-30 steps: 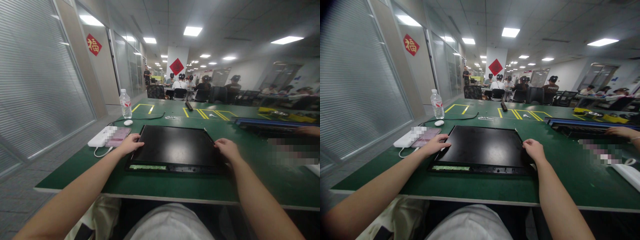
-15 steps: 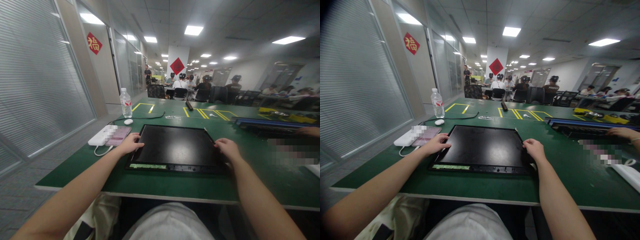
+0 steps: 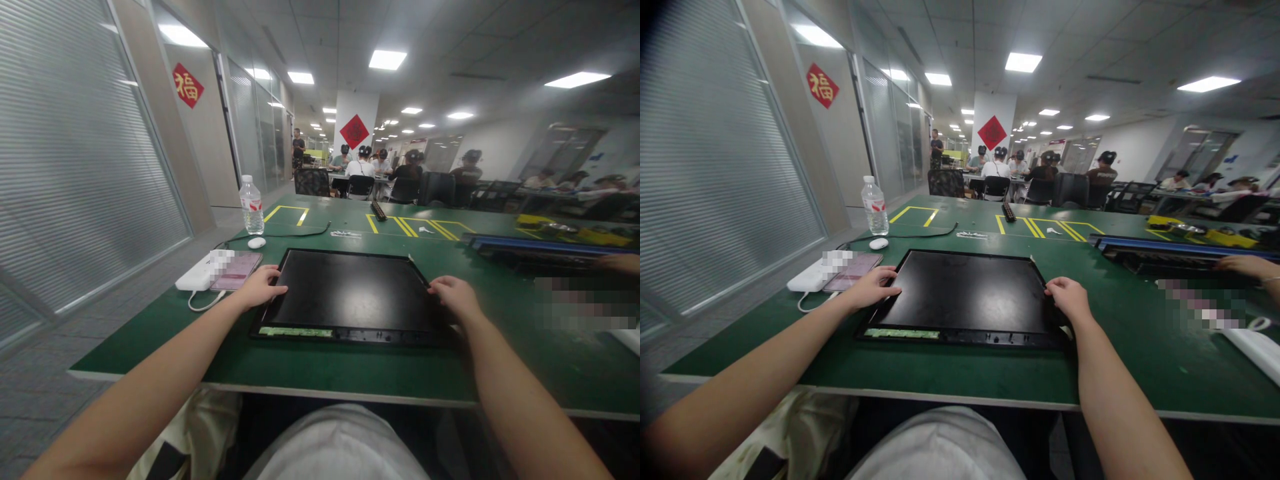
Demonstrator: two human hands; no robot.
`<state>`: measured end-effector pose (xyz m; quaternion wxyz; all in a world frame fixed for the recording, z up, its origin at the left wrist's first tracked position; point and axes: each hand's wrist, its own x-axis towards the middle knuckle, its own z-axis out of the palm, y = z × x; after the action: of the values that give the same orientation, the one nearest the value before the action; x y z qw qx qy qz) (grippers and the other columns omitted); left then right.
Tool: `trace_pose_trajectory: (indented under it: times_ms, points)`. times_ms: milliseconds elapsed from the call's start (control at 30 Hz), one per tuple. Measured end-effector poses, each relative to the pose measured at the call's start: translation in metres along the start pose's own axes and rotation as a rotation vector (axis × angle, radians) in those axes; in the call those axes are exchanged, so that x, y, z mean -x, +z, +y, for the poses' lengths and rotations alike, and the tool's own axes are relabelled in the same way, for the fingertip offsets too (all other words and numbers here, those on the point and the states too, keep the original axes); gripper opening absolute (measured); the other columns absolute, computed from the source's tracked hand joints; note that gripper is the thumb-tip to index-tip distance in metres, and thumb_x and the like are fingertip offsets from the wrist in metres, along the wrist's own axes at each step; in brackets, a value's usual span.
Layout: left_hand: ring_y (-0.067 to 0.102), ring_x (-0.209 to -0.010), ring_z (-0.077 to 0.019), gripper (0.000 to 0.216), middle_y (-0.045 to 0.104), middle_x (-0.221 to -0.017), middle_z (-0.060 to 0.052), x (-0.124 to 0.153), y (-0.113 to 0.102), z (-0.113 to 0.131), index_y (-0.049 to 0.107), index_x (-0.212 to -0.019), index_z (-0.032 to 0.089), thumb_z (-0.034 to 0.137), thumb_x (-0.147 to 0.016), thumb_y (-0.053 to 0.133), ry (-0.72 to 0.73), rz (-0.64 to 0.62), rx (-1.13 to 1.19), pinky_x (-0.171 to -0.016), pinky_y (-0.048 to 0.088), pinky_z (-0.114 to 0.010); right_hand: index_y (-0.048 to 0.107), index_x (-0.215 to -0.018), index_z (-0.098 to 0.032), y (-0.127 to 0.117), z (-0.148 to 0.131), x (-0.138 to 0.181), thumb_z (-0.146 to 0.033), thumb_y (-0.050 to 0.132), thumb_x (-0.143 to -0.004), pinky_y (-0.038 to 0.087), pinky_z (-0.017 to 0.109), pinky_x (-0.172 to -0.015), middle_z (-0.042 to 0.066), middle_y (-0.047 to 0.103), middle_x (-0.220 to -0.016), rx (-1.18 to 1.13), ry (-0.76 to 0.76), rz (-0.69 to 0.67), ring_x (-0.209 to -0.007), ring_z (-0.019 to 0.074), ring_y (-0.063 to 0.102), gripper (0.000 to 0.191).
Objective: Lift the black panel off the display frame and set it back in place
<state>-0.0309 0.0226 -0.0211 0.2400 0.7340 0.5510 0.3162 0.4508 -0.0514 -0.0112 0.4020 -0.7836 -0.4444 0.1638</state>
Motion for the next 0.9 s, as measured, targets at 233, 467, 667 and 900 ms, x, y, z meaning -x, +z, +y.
trace_pose_trajectory:
  times_ms: [233,467,667,900]
  points:
    - [0.055,-0.127,-0.0392,0.050,0.056,-0.140,-0.018,0.001,-0.002,0.001,0.073,-0.092,0.017,0.052,-0.057,0.074,0.002,-0.020,-0.023,-0.105,0.046,-0.046,0.070,-0.077,-0.020,0.001,0.004,-0.002,-0.028,0.058,-0.069,0.044,0.026,-0.050,0.006,0.075,-0.073,0.023,-0.023,0.010,-0.050,0.0145,0.057,0.017]
    - [0.054,-0.127,-0.0365,0.054,0.056,-0.135,-0.017,0.002,-0.005,0.004,0.072,-0.106,0.018,0.052,-0.065,0.070,0.092,-0.059,-0.150,-0.110,0.040,-0.046,0.070,-0.076,-0.022,0.003,0.009,-0.007,-0.031,0.057,-0.070,0.047,0.028,-0.059,0.005,0.075,-0.071,0.090,-0.065,0.036,-0.061,0.0186,0.065,0.017]
    - [0.051,-0.129,-0.0336,0.061,0.054,-0.136,-0.015,0.005,-0.006,0.004,0.065,-0.122,0.019,0.054,-0.071,0.066,0.197,-0.084,-0.216,-0.112,0.038,-0.046,0.070,-0.082,-0.022,0.005,0.014,-0.009,-0.031,0.055,-0.073,0.049,0.030,-0.069,0.004,0.075,-0.076,0.110,-0.089,0.026,-0.076,0.0209,0.069,0.019]
    - [0.046,-0.135,-0.0353,0.063,0.051,-0.145,-0.014,0.013,-0.017,0.016,0.067,-0.124,0.023,0.055,-0.070,0.075,0.334,-0.250,-0.180,-0.114,0.033,-0.047,0.071,-0.096,-0.021,0.009,0.012,-0.006,-0.029,0.058,-0.074,0.049,0.033,-0.091,0.005,0.076,-0.099,0.080,-0.304,0.000,-0.096,0.0211,0.069,0.026]
